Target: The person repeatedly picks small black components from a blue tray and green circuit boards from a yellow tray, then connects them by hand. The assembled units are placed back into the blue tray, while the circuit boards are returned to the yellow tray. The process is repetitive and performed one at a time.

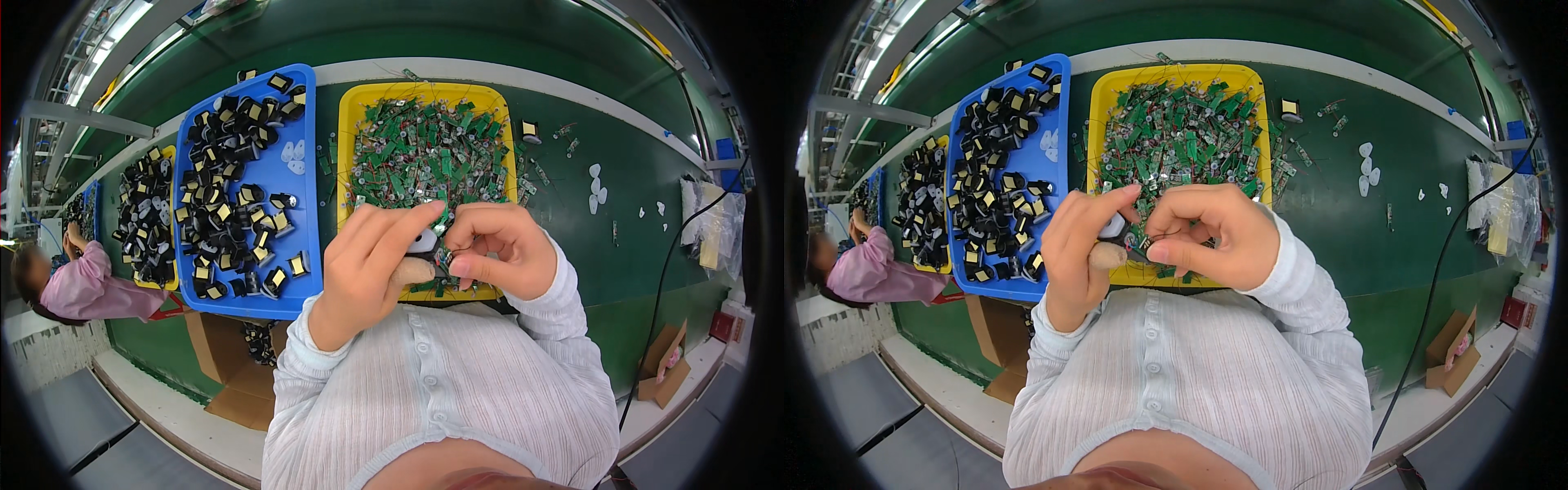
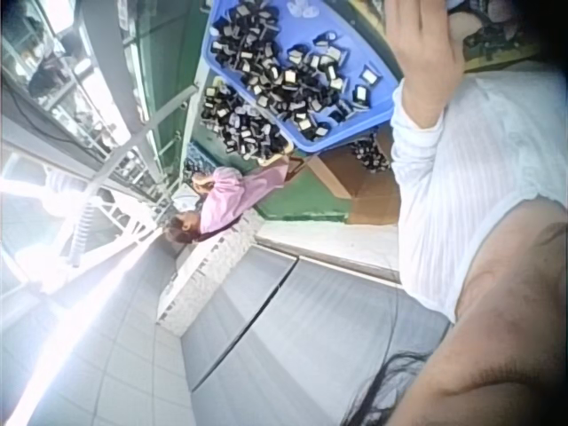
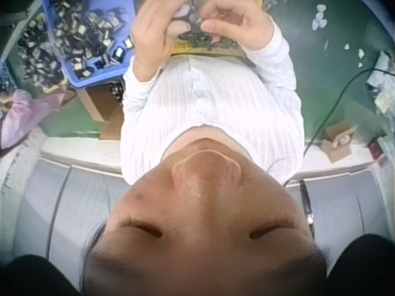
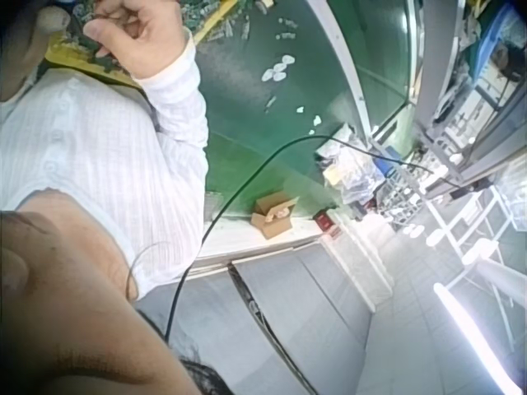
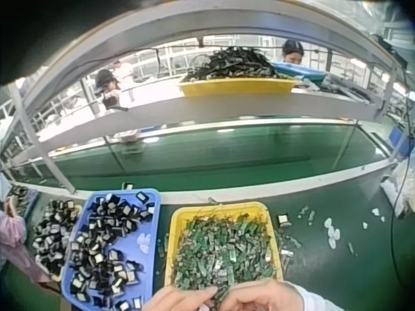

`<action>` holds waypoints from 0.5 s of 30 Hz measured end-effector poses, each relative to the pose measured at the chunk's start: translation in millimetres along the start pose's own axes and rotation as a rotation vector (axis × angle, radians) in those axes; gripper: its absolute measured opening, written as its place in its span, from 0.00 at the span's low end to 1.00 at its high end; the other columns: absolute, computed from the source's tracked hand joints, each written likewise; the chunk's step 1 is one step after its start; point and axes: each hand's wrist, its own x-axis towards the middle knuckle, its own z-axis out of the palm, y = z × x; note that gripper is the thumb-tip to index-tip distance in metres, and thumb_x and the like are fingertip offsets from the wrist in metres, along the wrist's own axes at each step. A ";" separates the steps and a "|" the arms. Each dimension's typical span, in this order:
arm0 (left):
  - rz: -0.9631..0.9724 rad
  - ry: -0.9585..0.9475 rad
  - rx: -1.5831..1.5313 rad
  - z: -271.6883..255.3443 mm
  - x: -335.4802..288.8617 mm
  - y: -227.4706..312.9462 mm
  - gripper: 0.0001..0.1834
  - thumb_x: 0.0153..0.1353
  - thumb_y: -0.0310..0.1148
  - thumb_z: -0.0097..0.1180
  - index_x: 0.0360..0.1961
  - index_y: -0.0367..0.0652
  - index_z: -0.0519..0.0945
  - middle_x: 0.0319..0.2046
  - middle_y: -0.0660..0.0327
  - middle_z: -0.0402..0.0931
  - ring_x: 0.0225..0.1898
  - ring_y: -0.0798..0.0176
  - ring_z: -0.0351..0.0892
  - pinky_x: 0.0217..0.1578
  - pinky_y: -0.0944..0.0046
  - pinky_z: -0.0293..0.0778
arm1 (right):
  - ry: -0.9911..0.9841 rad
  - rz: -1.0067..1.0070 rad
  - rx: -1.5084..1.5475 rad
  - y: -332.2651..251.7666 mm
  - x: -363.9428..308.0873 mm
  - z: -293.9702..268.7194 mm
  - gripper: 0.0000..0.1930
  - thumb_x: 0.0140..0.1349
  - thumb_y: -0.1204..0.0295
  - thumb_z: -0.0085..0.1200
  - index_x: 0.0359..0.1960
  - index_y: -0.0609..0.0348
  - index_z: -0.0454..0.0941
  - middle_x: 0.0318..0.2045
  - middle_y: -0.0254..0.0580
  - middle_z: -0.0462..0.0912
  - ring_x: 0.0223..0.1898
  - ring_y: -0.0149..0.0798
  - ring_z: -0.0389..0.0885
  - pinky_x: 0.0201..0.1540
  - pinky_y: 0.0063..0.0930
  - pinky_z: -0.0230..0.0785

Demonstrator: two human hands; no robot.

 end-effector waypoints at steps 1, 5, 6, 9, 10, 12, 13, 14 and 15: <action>-0.006 -0.018 -0.019 0.0 -0.1 -2.4 0.23 0.49 0.36 0.55 0.46 0.34 0.72 0.34 0.53 0.74 0.30 0.54 0.71 0.31 0.63 0.68 | 0.012 -0.039 -0.022 1.1 -0.5 1.3 0.05 0.53 0.75 0.54 0.27 0.64 0.71 0.21 0.33 0.71 0.23 0.25 0.72 0.24 0.18 0.68; -0.024 0.011 -0.180 5.5 1.3 -7.7 0.30 0.48 0.39 0.57 0.50 0.33 0.69 0.45 0.48 0.70 0.40 0.50 0.71 0.41 0.60 0.67 | 0.158 -0.224 -0.509 -0.9 -3.3 11.5 0.05 0.49 0.78 0.55 0.27 0.63 0.71 0.20 0.38 0.70 0.21 0.31 0.72 0.23 0.23 0.65; -0.034 0.016 -0.189 7.6 0.9 -6.1 0.30 0.48 0.39 0.56 0.51 0.33 0.68 0.47 0.47 0.69 0.42 0.49 0.71 0.42 0.59 0.66 | 0.203 -0.264 -0.589 -1.3 -4.2 15.9 0.06 0.48 0.79 0.55 0.27 0.63 0.71 0.20 0.39 0.70 0.21 0.33 0.72 0.22 0.24 0.64; -0.049 0.028 -0.216 12.1 -2.1 -6.5 0.29 0.49 0.36 0.55 0.52 0.33 0.67 0.48 0.46 0.68 0.44 0.48 0.70 0.44 0.59 0.66 | 0.287 -0.351 -0.725 0.4 -5.7 23.3 0.07 0.45 0.81 0.56 0.26 0.62 0.71 0.20 0.40 0.70 0.21 0.39 0.72 0.22 0.26 0.63; -0.051 0.034 -0.223 12.3 -3.0 -6.5 0.28 0.49 0.34 0.55 0.52 0.33 0.67 0.48 0.46 0.68 0.44 0.48 0.71 0.43 0.59 0.66 | 0.303 -0.376 -0.752 0.6 -5.3 24.6 0.08 0.44 0.81 0.56 0.26 0.62 0.71 0.21 0.41 0.70 0.20 0.40 0.72 0.22 0.27 0.63; -0.089 0.036 -0.250 11.4 -4.7 -4.2 0.27 0.50 0.31 0.54 0.52 0.32 0.66 0.46 0.47 0.69 0.43 0.50 0.71 0.42 0.60 0.67 | 0.298 -0.370 -0.757 2.2 -4.6 24.9 0.08 0.44 0.81 0.56 0.26 0.62 0.71 0.21 0.40 0.71 0.22 0.42 0.71 0.24 0.27 0.63; -0.108 0.037 -0.264 11.2 -5.8 -3.5 0.27 0.50 0.29 0.53 0.53 0.32 0.66 0.45 0.47 0.69 0.43 0.51 0.71 0.42 0.61 0.67 | 0.296 -0.366 -0.760 3.0 -4.2 24.7 0.08 0.43 0.80 0.56 0.26 0.61 0.71 0.21 0.40 0.71 0.23 0.42 0.71 0.25 0.28 0.63; -0.112 0.067 -0.280 11.3 -6.8 -3.4 0.27 0.50 0.28 0.53 0.53 0.32 0.67 0.44 0.47 0.69 0.42 0.52 0.72 0.41 0.62 0.68 | 0.267 -0.384 -0.771 3.2 -3.1 22.8 0.08 0.44 0.80 0.56 0.27 0.61 0.72 0.21 0.40 0.71 0.23 0.43 0.71 0.27 0.28 0.63; -0.117 0.099 -0.299 12.0 -7.8 -3.2 0.26 0.49 0.26 0.54 0.52 0.33 0.67 0.42 0.48 0.70 0.40 0.54 0.72 0.40 0.63 0.69 | 0.236 -0.399 -0.784 2.7 -1.5 19.3 0.08 0.45 0.79 0.56 0.28 0.61 0.72 0.22 0.40 0.72 0.24 0.43 0.71 0.28 0.28 0.63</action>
